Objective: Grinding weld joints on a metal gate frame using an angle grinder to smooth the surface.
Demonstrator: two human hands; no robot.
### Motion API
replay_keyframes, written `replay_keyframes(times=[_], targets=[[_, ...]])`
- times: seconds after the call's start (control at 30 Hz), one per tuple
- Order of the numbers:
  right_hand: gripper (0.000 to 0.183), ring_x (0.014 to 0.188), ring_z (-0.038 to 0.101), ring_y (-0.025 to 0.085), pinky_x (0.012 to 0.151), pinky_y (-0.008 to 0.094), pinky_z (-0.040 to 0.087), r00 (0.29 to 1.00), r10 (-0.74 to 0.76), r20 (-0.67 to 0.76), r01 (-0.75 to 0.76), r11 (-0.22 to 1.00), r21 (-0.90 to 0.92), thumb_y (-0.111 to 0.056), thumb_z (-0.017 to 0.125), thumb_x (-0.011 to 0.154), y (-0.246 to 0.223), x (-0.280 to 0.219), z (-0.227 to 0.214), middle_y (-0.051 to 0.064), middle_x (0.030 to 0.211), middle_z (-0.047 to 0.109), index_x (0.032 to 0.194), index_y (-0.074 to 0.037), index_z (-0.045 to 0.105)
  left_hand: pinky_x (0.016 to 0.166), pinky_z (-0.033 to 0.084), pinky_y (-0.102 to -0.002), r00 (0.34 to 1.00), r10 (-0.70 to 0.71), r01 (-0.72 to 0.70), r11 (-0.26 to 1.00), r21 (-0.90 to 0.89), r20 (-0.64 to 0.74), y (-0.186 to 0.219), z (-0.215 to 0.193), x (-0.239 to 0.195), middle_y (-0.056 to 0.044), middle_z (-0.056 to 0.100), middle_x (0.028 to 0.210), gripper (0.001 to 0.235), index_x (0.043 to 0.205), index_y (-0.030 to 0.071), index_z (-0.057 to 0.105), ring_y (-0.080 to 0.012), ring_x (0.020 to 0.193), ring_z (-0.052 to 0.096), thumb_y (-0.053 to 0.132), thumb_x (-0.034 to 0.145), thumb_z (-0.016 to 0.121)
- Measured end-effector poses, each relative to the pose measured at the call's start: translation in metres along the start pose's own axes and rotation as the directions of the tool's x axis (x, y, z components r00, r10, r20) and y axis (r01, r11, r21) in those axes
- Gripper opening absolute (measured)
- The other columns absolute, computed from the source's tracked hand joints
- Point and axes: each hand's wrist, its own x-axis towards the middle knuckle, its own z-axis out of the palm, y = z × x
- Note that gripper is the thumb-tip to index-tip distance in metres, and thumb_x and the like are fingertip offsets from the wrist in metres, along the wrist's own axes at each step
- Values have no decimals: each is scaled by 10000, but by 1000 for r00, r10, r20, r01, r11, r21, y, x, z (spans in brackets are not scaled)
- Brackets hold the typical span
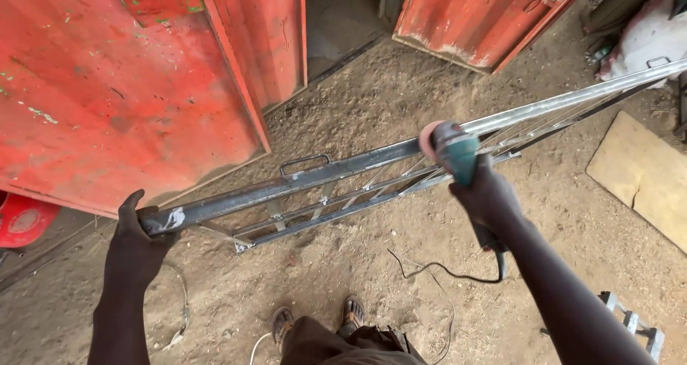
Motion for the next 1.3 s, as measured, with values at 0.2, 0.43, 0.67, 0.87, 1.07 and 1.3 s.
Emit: replay_keyframes(times=[0.2, 0.43, 0.67, 0.87, 1.07, 1.3], targets=[[511, 930, 652, 541, 707, 581, 464, 992, -68, 107, 79, 991, -104, -353, 635, 813, -63, -47, -2, 228, 1036, 738, 1239, -144, 446, 873, 499, -482, 997, -1, 3, 1000, -24, 72, -23, 1, 11, -152, 629, 1308, 558, 1296, 92, 590, -324, 1161, 614, 172, 782, 791], [584, 902, 658, 552, 681, 597, 451, 976, 195, -96, -190, 980, 55, -400, 712, 802, -25, -13, 30, 279, 994, 721, 1220, -102, 435, 812, 563, -594, 990, 109, -113, 993, 32, 90, -40, 5, 22, -145, 505, 1379, 620, 1312, 80, 546, -390, 1103, 652, 251, 766, 787], [802, 887, 685, 448, 695, 535, 481, 976, 215, 32, -217, 974, 64, -343, 743, 792, -71, -52, 27, 245, 1088, 722, 1477, -127, 388, 759, 566, -625, 981, 121, -133, 989, 69, 148, -35, -1, 36, -148, 490, 1340, 560, 1236, 76, 497, -410, 1191, 592, 263, 808, 804], [679, 809, 680, 379, 646, 493, 516, 967, 252, 30, -254, 960, 121, -301, 709, 836, -88, -60, 29, 214, 1022, 714, 1416, -103, 415, 735, 582, -593, 978, 159, -161, 987, 7, 137, -40, 4, 44, -173, 483, 1321, 604, 1245, 62, 499, -422, 1076, 634, 280, 791, 833], [738, 874, 701, 392, 703, 506, 527, 984, 167, 62, -170, 984, 54, -324, 730, 852, -111, -69, 30, 216, 1065, 737, 1475, -135, 381, 826, 566, -573, 971, 124, -99, 986, -131, 204, -25, -11, 41, -174, 425, 1416, 726, 1330, 55, 485, -376, 1239, 563, 499, 804, 718], [489, 755, 694, 398, 598, 517, 512, 994, 102, -33, -100, 993, 63, -277, 700, 862, -117, -74, 50, 193, 912, 742, 1240, -116, 435, 477, 323, -367, 996, 38, 25, 767, -642, 84, -38, -5, 45, -88, 469, 721, 676, 1589, 169, 240, -185, 497, 319, 481, 1023, 442]])
